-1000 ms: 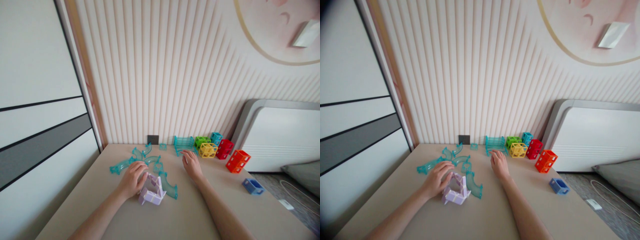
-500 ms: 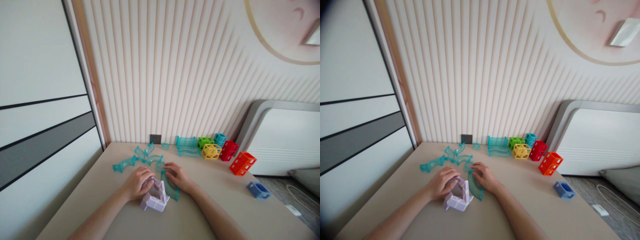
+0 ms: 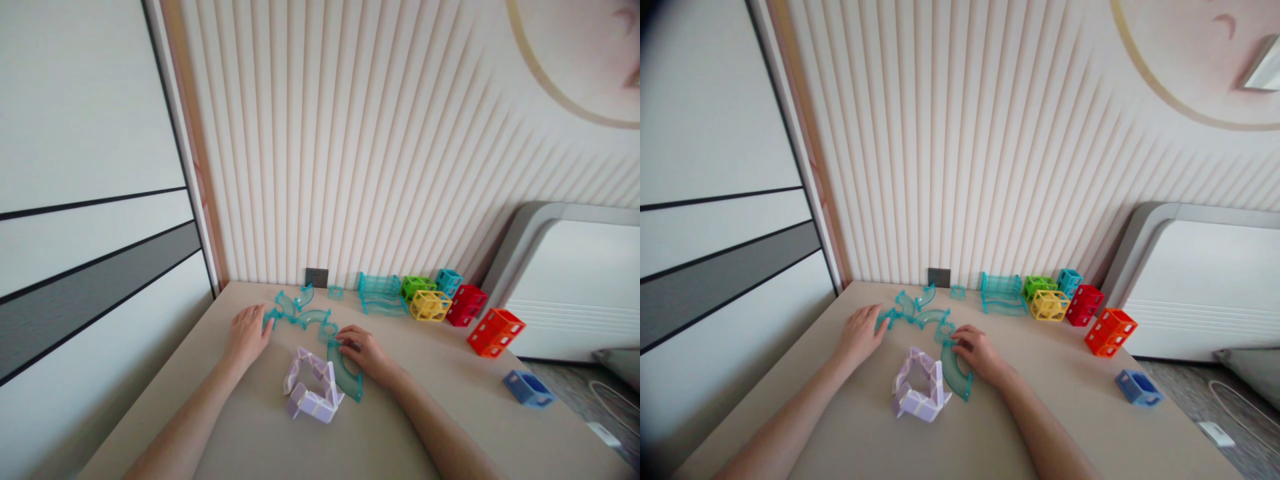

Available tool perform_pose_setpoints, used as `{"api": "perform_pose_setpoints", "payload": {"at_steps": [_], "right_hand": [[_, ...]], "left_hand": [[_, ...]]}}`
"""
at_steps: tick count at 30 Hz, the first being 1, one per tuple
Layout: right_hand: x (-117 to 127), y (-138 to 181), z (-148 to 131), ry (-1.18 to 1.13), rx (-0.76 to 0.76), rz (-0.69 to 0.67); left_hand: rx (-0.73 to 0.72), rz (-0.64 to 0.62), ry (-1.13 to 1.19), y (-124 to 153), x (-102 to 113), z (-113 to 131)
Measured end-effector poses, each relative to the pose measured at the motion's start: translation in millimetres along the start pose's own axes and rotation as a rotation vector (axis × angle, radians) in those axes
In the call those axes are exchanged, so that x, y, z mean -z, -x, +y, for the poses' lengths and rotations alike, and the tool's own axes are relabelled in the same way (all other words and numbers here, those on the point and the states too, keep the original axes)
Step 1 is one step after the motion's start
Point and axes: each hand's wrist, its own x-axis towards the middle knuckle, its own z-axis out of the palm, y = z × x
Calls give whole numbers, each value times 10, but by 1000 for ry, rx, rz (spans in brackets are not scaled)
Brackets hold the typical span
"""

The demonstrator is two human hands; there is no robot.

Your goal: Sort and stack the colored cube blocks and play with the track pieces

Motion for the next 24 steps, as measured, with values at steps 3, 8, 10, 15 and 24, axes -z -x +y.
{"api": "perform_pose_setpoints", "payload": {"at_steps": [3, 8, 10, 15, 24], "right_hand": [[9, -12, -3, -30, -14, 13], [45, -13, 14, -112, -103, 18], [52, -11, 24, -160, -154, 20], [55, -36, 18, -322, -184, 115], [47, -148, -8, -620, -267, 447]], "left_hand": [[48, -114, -30, 19, -46, -47], [102, -246, -63, 19, -49, -22], [108, -238, -70, 12, -39, -24], [-10, -29, 9, -9, 5, 25], [-350, -142, 155, -26, -200, 500]]}}
